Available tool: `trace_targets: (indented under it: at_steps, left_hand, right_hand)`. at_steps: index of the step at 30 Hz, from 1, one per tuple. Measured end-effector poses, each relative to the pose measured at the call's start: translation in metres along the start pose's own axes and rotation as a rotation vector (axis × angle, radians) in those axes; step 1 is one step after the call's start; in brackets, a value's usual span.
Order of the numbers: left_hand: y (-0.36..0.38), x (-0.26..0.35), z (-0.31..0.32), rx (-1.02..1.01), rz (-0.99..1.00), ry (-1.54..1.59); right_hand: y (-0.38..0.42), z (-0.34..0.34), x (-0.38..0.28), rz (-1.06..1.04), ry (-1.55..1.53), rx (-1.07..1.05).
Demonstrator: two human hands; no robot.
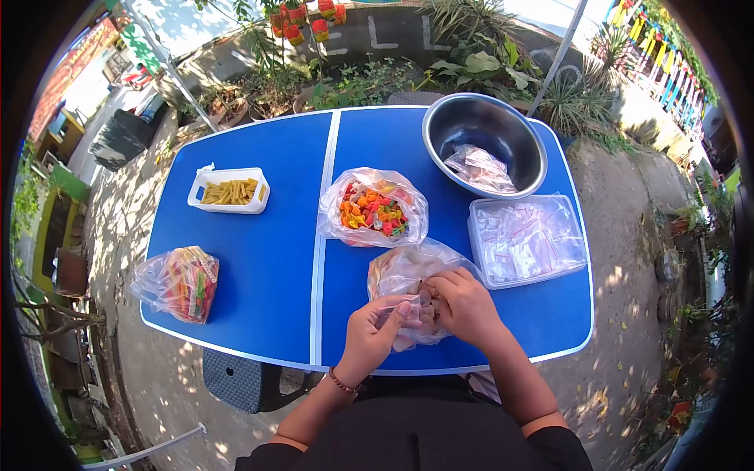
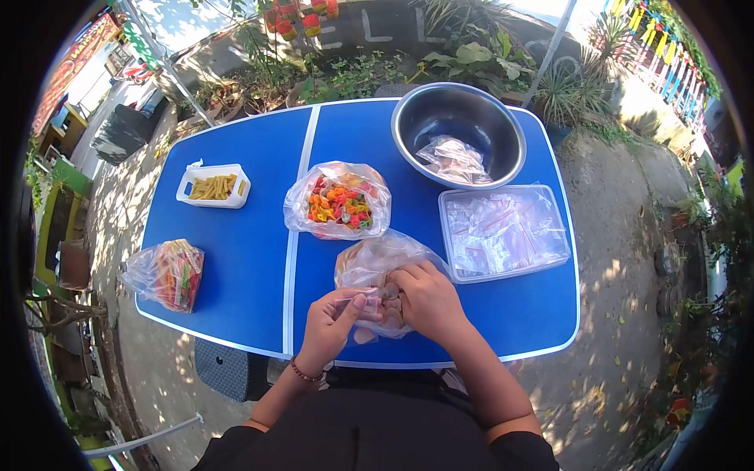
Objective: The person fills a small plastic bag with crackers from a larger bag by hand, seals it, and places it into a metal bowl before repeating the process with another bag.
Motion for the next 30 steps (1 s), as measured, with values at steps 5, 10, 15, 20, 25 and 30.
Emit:
trace_targets:
  at_steps: [5,10,15,20,25,30]
  left_hand:
    - [-0.005,-0.008,-0.004,0.024,-0.165,0.137]
    - [-0.004,-0.002,-0.002,-0.003,-0.157,0.203]
    - [-0.003,0.005,-0.002,0.021,0.027,-0.035]
    - [0.002,0.005,0.001,-0.013,-0.013,-0.151]
    - [0.003,0.003,0.006,-0.093,-0.093,-0.083]
    - [0.003,0.001,0.008,-0.148,-0.128,0.005]
  right_hand:
    - [0.003,0.011,-0.008,-0.085,0.195,0.032]
    - [0.004,0.001,-0.002,0.001,0.053,0.041]
    - [-0.004,-0.028,-0.009,0.120,-0.225,0.236]
    - [-0.004,-0.042,-0.025,0.119,-0.458,0.232]
    - [-0.003,-0.037,-0.028,0.127,-0.437,0.115]
    - [-0.002,-0.032,-0.026,0.132,-0.450,-0.023]
Point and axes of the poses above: each hand's wrist, its own y-axis away from the middle knuckle, its own z-axis out of the palm, x = y × z, the point moved 7 cm from there along -y, towards the middle knuckle, and after that the axes turned 15 degrees about x, right-handed, at the moved point
